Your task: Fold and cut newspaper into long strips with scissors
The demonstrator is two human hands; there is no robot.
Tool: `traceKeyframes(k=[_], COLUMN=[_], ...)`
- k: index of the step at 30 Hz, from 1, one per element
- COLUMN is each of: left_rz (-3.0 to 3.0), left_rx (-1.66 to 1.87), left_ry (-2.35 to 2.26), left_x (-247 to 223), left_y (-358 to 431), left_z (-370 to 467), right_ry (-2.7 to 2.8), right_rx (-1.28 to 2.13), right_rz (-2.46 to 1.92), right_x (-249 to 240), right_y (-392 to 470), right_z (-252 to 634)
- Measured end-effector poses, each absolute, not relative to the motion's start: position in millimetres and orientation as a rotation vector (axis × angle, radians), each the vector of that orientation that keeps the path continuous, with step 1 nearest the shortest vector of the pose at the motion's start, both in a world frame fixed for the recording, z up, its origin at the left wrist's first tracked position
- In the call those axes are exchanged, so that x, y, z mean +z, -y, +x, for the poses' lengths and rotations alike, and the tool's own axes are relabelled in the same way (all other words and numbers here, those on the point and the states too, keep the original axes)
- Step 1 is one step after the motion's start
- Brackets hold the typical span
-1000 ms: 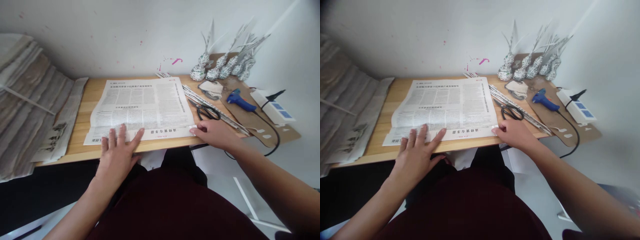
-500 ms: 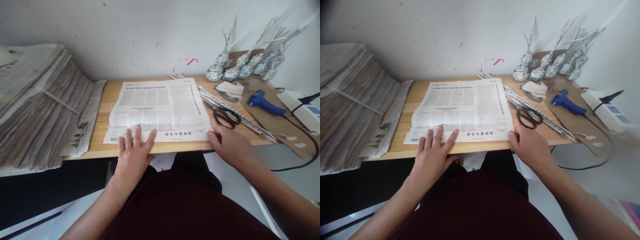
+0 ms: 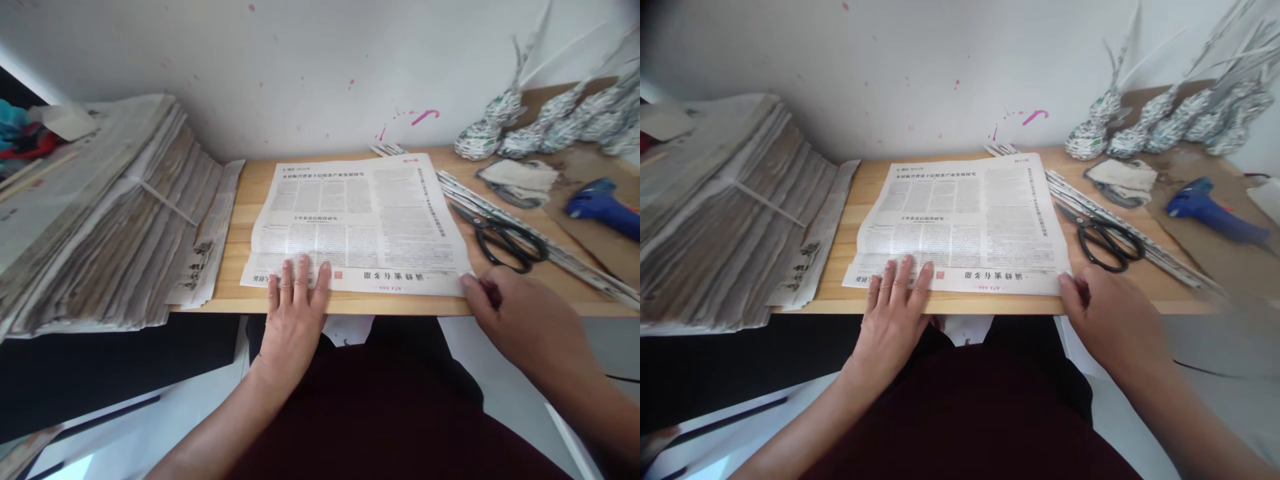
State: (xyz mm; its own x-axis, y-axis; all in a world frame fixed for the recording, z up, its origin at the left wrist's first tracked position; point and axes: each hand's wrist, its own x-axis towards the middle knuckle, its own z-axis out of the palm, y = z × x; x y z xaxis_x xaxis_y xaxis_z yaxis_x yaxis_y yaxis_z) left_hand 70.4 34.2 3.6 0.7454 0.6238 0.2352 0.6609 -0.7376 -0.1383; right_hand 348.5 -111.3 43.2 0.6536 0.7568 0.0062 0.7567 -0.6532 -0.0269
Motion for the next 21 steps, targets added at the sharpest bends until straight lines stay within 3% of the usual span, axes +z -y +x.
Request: traceKeyframes(k=[9,21], left_rz=[-2.677,-2.689], left_rx=[-0.241,-0.204], left_ry=[1.024,0.994], left_x=[10,10], left_y=[-33,-26], left_z=[53,47], right_ry=[1.237,1.275], right_rx=[0.101,-0.054], right_rz=[-2.833,-2.792], right_x=[44,44], right_y=[109,109], right_z=[352,345])
